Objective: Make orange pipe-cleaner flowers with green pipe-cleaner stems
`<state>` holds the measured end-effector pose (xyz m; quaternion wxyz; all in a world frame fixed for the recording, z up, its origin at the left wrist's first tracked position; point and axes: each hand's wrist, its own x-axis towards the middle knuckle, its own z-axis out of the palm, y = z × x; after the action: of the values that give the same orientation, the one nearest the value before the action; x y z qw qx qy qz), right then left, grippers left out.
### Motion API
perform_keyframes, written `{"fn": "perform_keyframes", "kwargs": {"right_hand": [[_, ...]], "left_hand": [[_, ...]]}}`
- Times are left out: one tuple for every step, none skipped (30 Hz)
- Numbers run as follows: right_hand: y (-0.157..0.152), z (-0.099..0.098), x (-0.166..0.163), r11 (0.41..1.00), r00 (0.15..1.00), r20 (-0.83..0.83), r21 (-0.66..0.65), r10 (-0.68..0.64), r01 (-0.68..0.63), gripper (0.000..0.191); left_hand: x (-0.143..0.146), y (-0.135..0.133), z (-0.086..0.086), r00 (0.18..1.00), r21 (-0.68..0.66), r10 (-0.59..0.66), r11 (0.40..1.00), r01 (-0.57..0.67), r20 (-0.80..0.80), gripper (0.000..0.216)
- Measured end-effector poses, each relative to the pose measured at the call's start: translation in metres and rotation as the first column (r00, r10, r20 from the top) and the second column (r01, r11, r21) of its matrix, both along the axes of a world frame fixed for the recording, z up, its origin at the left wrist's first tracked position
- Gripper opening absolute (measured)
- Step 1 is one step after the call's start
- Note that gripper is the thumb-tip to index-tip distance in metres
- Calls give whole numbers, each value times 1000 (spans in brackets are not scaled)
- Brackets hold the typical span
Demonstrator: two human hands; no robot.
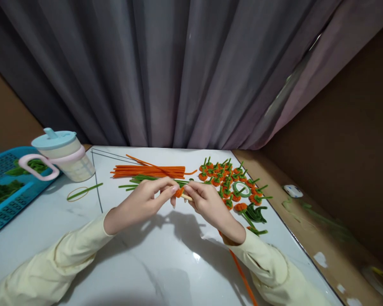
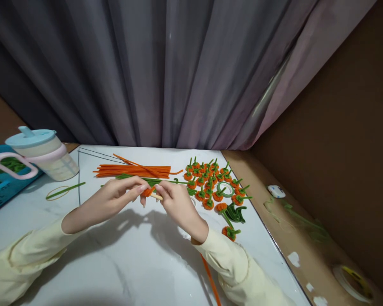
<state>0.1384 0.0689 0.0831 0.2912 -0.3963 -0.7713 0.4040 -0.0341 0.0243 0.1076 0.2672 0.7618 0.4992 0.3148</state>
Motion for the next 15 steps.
{"fn": "perform_keyframes", "kwargs": {"right_hand": [[0,-1,0,998,1000,21,58,-14,13,30],[-1,-1,0,994,999,38,109,-26,22,29],[-2,-2,-1,988,998,49,151,-35,28,28],[-3,-3,-2,983,998,55,183,-43,32,29],[-5,-4,-3,978,997,56,206,-49,37,29],[-6,-5,-3,974,997,56,222,-57,43,29],[-7,-5,-4,972,996,58,231,-63,48,29],[-8,-6,-5,971,996,61,232,-69,53,29],[-9,-5,-5,973,996,65,224,-69,53,29],[-9,-4,-4,977,996,70,209,-63,47,29],[-9,-1,-3,982,996,79,189,-48,32,30],[-8,2,-2,986,995,93,165,-22,7,30],[-7,6,0,989,993,114,143,12,-28,30],[-6,10,3,990,988,142,125,53,-71,30],[-4,15,7,986,980,172,113,100,-120,29]], "left_hand": [[1,0,1,1000,-42,10,999,-9,20,35],[2,1,2,999,-64,24,998,-22,35,39],[3,1,1,998,-73,40,997,-37,44,44],[4,2,-1,998,-75,52,996,-49,44,48],[5,3,-3,998,-70,58,996,-56,26,50],[6,5,-7,998,-55,60,997,-60,-6,50],[7,6,-10,997,-28,58,998,-59,-43,49],[7,7,-13,995,9,61,998,-61,-79,46],[8,7,-16,992,47,63,997,-58,-108,43],[8,8,-18,990,84,62,995,-52,-129,40],[8,8,-19,988,117,56,992,-40,-143,39],[8,8,-18,988,139,39,990,-18,-150,39],[7,7,-17,987,152,13,988,12,-160,39],[6,6,-16,986,159,-15,986,42,-169,39],[6,5,-14,983,161,-48,984,77,-177,38]]}}
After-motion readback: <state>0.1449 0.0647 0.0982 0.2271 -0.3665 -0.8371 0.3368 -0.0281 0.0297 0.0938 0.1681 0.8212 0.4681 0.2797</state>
